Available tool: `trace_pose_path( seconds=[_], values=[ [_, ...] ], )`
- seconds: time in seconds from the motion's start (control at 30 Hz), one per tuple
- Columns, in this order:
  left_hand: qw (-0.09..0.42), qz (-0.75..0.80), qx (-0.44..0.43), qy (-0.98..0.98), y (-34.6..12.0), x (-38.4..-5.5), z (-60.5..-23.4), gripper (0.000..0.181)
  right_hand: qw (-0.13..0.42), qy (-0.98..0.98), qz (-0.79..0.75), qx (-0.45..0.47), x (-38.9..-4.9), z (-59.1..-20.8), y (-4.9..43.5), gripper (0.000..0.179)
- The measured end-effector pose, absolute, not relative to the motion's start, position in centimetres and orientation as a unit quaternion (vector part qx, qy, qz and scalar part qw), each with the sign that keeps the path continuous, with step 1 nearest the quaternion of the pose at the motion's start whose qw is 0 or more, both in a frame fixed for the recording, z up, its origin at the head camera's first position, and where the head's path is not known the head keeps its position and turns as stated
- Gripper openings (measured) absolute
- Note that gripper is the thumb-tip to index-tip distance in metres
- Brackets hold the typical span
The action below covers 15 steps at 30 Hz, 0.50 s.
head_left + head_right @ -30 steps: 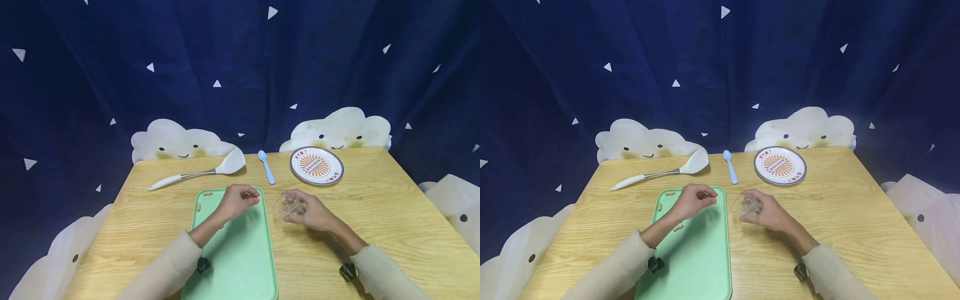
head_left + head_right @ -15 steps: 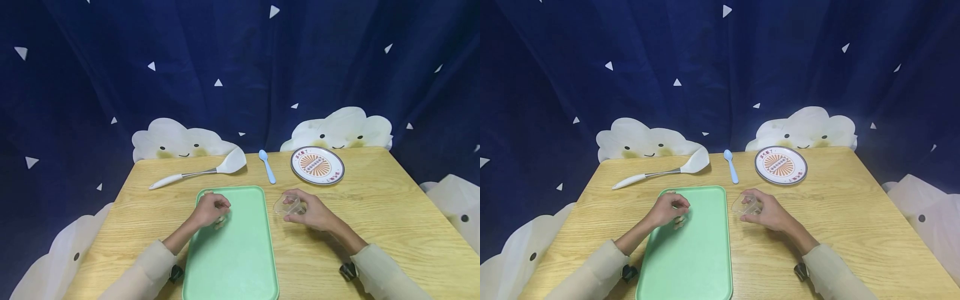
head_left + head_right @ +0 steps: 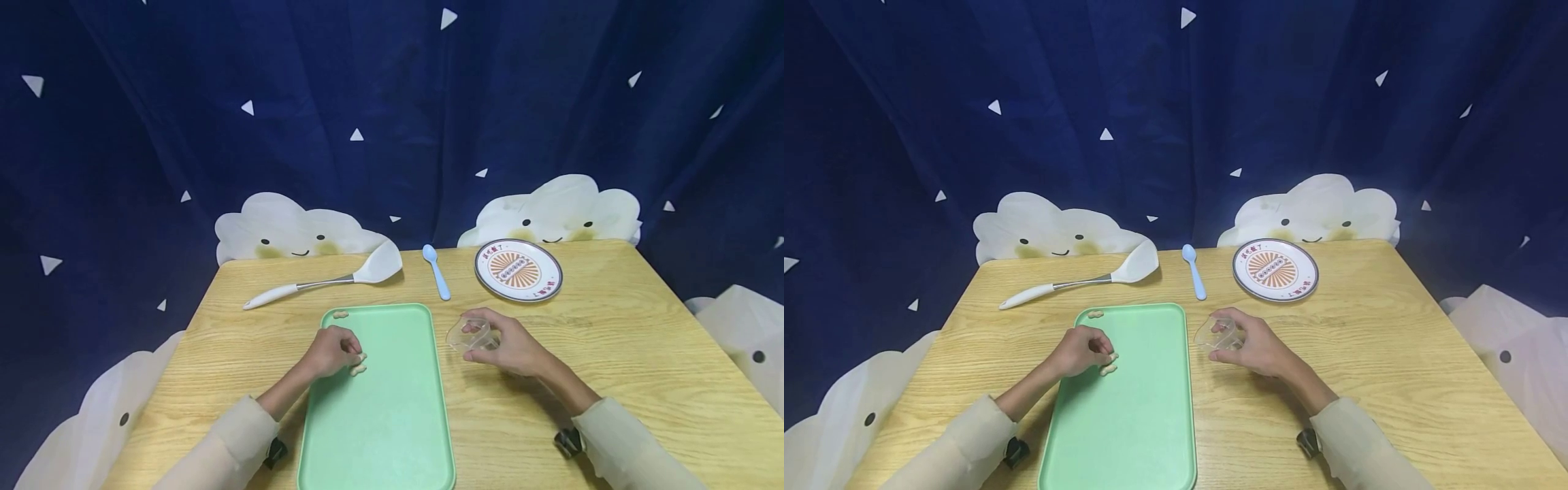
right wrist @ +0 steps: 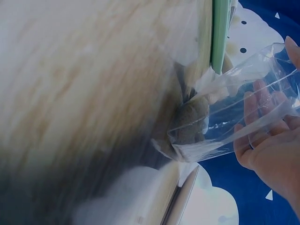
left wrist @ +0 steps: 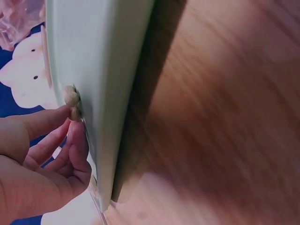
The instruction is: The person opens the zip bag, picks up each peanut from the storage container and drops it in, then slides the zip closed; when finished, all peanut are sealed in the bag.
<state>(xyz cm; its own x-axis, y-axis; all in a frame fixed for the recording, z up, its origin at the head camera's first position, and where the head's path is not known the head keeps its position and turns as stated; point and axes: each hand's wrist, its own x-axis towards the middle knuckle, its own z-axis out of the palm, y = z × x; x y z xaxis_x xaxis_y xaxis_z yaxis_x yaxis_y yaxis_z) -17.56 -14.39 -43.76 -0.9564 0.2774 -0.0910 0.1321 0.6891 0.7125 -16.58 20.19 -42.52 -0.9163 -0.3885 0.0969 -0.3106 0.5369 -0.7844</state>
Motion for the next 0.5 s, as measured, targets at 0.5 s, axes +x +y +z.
trace_pose_path(
  seconds=[0.5],
  values=[
    [0.079, 0.381, 0.141, 0.91, -13.4, -18.4, -42.7, 0.003, 0.037, 0.879, -0.431, -0.201, -16.6, -42.7, 20.3, 0.065]
  ],
)
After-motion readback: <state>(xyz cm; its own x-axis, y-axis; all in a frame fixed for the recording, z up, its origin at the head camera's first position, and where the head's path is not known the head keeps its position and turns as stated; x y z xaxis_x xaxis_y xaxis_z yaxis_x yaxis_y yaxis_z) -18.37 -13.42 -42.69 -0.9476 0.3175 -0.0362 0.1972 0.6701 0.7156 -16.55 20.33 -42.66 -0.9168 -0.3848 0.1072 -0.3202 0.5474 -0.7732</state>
